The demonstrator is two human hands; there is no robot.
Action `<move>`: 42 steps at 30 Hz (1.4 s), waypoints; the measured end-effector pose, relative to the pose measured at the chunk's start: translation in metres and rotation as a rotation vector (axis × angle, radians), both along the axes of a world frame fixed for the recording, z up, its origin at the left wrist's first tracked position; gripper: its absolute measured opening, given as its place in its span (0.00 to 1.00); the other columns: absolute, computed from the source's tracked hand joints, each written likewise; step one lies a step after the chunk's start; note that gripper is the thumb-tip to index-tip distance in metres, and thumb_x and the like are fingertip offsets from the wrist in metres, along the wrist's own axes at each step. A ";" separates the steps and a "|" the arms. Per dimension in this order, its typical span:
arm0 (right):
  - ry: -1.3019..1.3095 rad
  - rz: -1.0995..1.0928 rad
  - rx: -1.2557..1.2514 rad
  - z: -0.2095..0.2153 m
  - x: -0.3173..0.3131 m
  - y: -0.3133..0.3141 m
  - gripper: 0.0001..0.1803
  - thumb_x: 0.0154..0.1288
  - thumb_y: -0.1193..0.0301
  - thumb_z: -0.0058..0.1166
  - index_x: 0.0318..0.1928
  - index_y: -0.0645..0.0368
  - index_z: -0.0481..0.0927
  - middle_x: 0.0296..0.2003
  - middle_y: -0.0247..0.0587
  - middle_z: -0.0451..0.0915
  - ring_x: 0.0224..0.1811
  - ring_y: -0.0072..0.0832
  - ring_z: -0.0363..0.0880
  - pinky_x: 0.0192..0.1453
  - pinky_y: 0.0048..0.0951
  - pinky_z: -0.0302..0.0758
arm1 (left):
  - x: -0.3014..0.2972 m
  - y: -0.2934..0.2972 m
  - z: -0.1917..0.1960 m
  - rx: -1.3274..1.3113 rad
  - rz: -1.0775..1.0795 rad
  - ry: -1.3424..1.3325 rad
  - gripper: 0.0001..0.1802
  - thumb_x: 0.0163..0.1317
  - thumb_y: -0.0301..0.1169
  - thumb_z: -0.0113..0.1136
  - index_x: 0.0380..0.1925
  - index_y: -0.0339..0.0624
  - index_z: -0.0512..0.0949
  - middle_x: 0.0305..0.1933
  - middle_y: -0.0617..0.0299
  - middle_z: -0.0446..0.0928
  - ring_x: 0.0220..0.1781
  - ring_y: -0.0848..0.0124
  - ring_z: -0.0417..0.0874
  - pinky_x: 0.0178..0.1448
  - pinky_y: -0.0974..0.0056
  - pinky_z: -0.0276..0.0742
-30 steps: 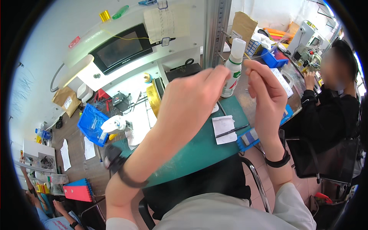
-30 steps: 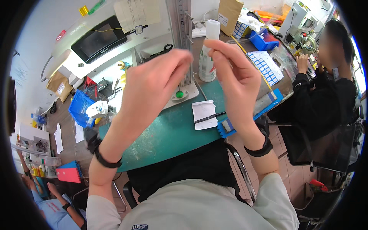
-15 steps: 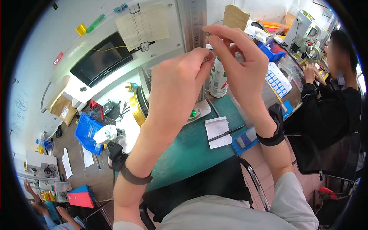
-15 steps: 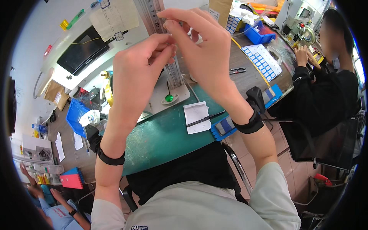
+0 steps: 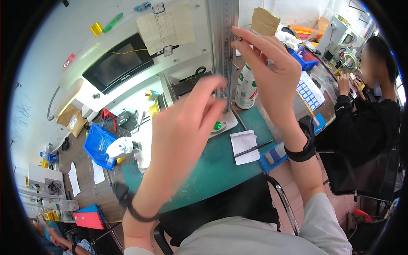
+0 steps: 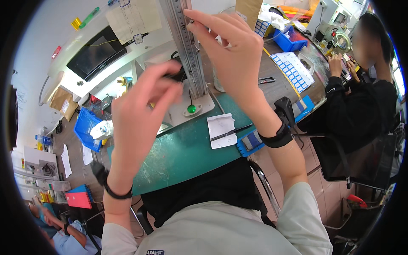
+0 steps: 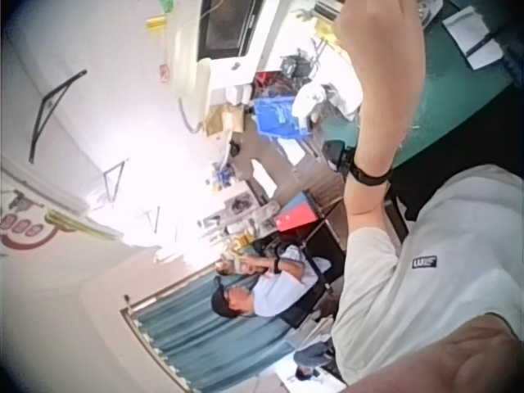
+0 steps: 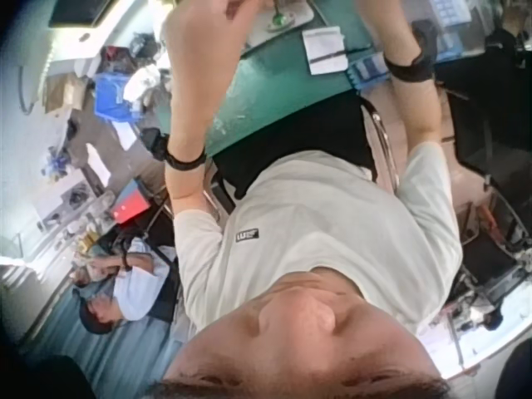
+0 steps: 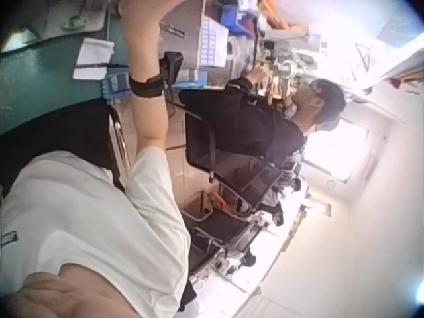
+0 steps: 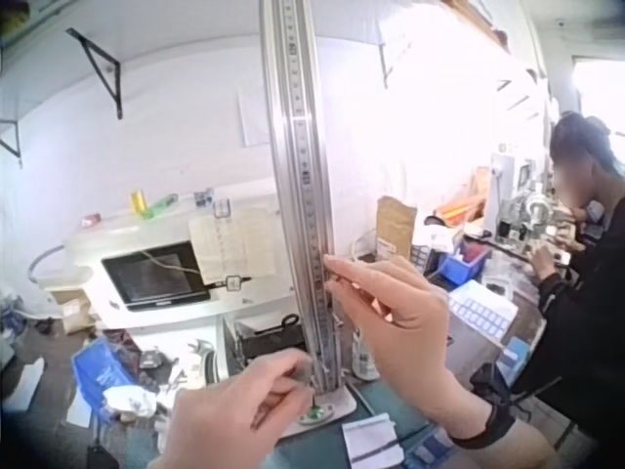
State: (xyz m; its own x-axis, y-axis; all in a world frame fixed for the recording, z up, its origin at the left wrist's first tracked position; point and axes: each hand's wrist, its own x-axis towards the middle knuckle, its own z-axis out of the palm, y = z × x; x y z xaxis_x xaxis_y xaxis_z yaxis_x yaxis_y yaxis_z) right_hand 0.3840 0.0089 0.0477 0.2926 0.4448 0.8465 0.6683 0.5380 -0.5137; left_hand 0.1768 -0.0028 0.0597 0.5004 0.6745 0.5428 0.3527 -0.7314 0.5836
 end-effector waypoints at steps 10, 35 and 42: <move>0.246 0.200 -0.109 -0.012 -0.016 -0.014 0.19 0.73 0.76 0.67 0.63 0.57 0.87 0.39 0.28 0.89 0.35 0.11 0.72 0.38 0.16 0.68 | -0.142 -0.105 -0.072 -0.641 0.124 -0.014 0.11 0.71 0.14 0.63 0.51 0.30 0.80 0.36 0.53 0.90 0.39 0.68 0.94 0.46 0.67 0.89; 1.227 0.289 -0.365 -0.104 -0.114 -0.026 0.08 0.82 0.68 0.60 0.54 0.55 0.80 0.38 0.27 0.80 0.35 0.13 0.76 0.37 0.19 0.76 | -0.173 -0.062 -0.051 -1.057 -0.664 -0.948 0.28 0.82 0.48 0.54 0.69 0.39 0.72 0.66 0.43 0.79 0.73 0.55 0.80 0.85 0.42 0.64; 0.391 0.181 -0.184 -0.076 -0.107 -0.058 0.06 0.81 0.75 0.58 0.52 0.60 0.85 0.51 0.38 0.86 0.53 0.27 0.86 0.50 0.29 0.83 | -0.171 -0.004 -0.032 -1.150 -0.994 -1.713 0.32 0.82 0.55 0.53 0.69 0.38 0.70 0.72 0.43 0.67 0.75 0.52 0.73 0.88 0.44 0.58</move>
State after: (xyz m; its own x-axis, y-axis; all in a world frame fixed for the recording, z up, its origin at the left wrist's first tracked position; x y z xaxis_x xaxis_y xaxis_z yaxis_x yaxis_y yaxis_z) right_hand 0.2774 -0.0486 -0.0286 0.4781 0.6505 0.5901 0.3092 0.5042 -0.8063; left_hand 0.0060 -0.0064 0.0280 0.4105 0.8277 0.3827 -0.8970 0.4420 0.0061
